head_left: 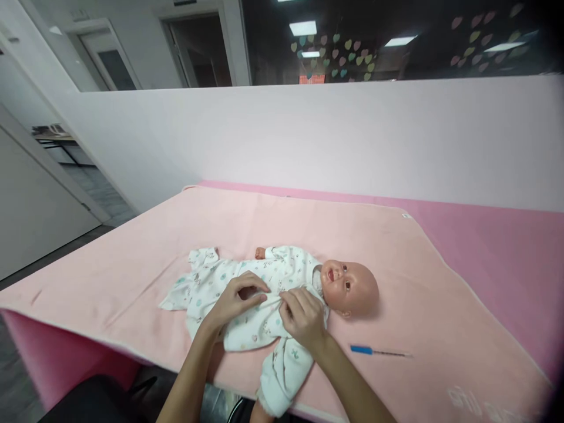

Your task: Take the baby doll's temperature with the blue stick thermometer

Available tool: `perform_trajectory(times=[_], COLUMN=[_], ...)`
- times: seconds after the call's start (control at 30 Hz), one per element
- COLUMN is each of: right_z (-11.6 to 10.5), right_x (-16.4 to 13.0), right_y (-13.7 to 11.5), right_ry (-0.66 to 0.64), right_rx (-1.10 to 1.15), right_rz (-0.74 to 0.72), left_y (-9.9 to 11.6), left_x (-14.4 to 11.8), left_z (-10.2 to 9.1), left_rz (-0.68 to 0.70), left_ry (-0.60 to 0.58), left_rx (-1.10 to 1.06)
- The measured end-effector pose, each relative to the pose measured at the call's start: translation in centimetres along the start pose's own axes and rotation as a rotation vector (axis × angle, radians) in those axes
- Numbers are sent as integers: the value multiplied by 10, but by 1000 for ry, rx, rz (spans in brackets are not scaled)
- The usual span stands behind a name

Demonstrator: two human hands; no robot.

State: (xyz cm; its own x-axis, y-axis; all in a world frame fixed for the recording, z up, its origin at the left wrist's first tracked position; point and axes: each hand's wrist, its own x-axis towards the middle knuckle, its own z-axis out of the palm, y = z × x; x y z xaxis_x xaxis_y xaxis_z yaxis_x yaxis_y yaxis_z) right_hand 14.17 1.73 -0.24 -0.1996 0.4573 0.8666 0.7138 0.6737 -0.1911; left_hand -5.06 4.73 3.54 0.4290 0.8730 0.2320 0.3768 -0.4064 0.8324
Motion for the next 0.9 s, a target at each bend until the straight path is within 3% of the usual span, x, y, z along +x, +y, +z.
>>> perform_trajectory(times=[0.13,0.53,0.73,0.9], right_z=[-3,-5,-6,-5], right_x=[-1,-4,-6,-10], right_y=[0,2,1,4], right_ry=[-12,38,74,108], right_rx=[-8,-15,-5,17], right_rz=[-4,17,50,90], left_y=[5,3,-2,3], left_x=[-11,-15,-16,-21], left_z=[2,-6,-1,5], left_rz=[34,41,48,23], left_ry=[4,-148,-37,58], left_rx=[49,-21,-89,30])
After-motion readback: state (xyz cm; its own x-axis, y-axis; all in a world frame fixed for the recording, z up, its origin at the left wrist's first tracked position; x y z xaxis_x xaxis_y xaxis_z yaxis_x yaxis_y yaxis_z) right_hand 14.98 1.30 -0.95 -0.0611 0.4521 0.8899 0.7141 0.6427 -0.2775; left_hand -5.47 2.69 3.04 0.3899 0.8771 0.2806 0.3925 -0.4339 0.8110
